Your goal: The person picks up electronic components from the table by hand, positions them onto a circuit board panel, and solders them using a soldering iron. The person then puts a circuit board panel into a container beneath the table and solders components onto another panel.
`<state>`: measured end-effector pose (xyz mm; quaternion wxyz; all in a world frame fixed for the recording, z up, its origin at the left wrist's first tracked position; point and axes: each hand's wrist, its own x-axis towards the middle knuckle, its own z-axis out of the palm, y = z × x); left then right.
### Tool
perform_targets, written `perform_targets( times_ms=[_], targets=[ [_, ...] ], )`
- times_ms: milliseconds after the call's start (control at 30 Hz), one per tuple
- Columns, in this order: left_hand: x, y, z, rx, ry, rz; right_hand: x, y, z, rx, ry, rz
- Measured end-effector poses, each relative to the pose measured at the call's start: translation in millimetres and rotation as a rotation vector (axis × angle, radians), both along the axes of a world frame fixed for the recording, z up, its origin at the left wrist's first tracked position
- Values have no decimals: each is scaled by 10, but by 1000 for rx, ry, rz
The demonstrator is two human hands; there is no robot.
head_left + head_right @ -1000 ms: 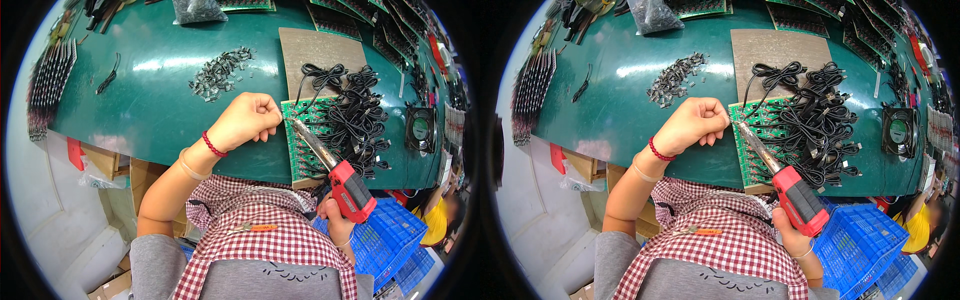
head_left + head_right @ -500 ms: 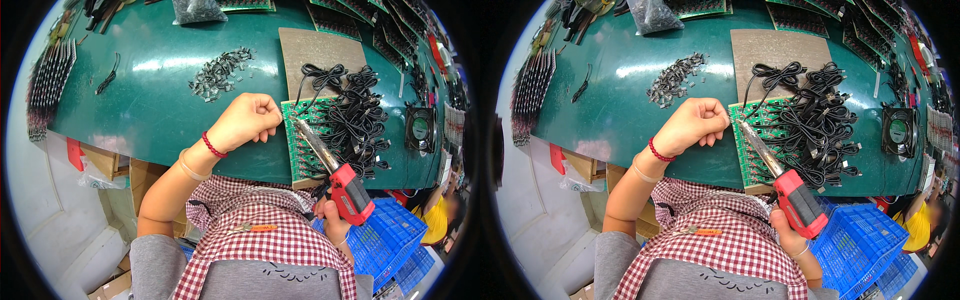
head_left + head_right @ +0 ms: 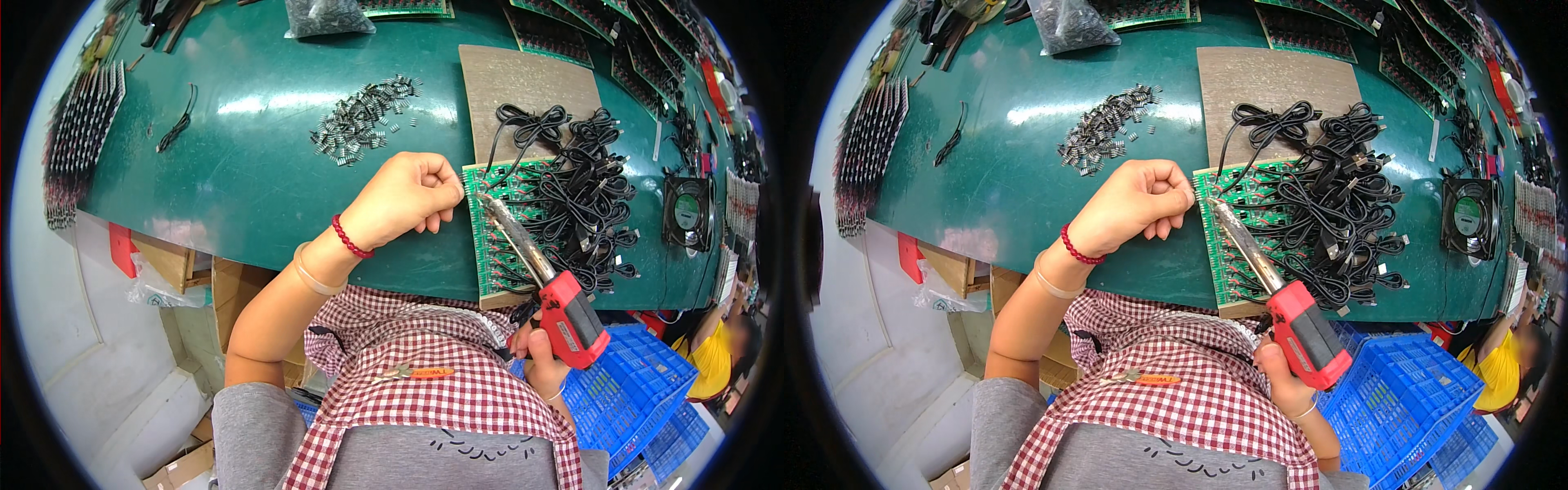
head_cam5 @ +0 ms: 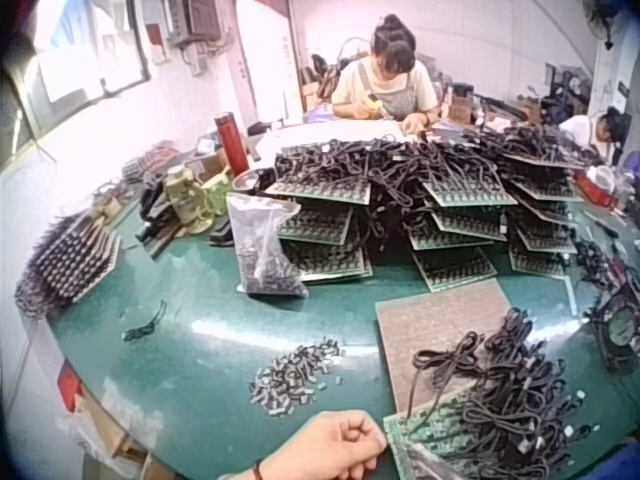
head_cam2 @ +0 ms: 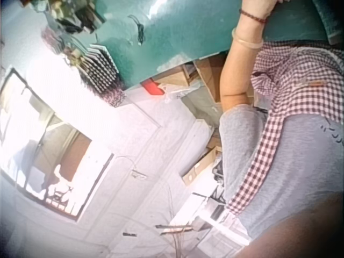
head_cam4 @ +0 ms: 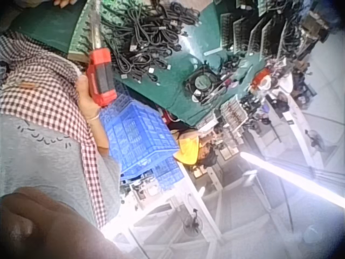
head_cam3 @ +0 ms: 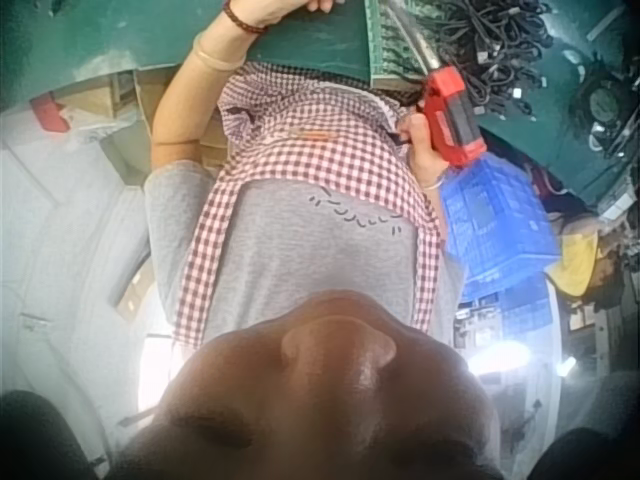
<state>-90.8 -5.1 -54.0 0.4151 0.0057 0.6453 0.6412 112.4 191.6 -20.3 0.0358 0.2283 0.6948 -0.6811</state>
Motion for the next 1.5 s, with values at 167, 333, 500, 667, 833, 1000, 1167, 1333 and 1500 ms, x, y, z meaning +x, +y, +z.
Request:
perform_targets(
  times_ms=[167, 333, 500, 667, 833, 1000, 1167, 1333, 1500],
  targets=[
    [7, -14, 9, -9, 5, -1, -33, 1, 36, -96, 27, -44],
    [0, 4, 5, 3, -5, -2, -85, -31, 45, -147, 3, -47],
    [6, -7, -6, 3, 0, 2, -80, -14, 47, -210, -4, -101],
    [12, -3, -11, -4, -1, 3, -115, 24, 105, -334, 7, -124],
    [20, -9, -11, 8, 3, 2, -178, -8, 141, -377, -42, -134],
    [8, -11, -4, 1, 15, 3, -232, 3, 207, -402, -41, -158],
    [24, -26, 54, -4, 38, 4, -250, 194, 278, -570, 4, -201],
    [95, -137, 99, -80, 50, 111, -292, 502, 286, -990, 98, -243],
    [-52, -106, 113, -783, 1266, 162, -235, 745, 286, -1280, 195, -210]
  ],
)
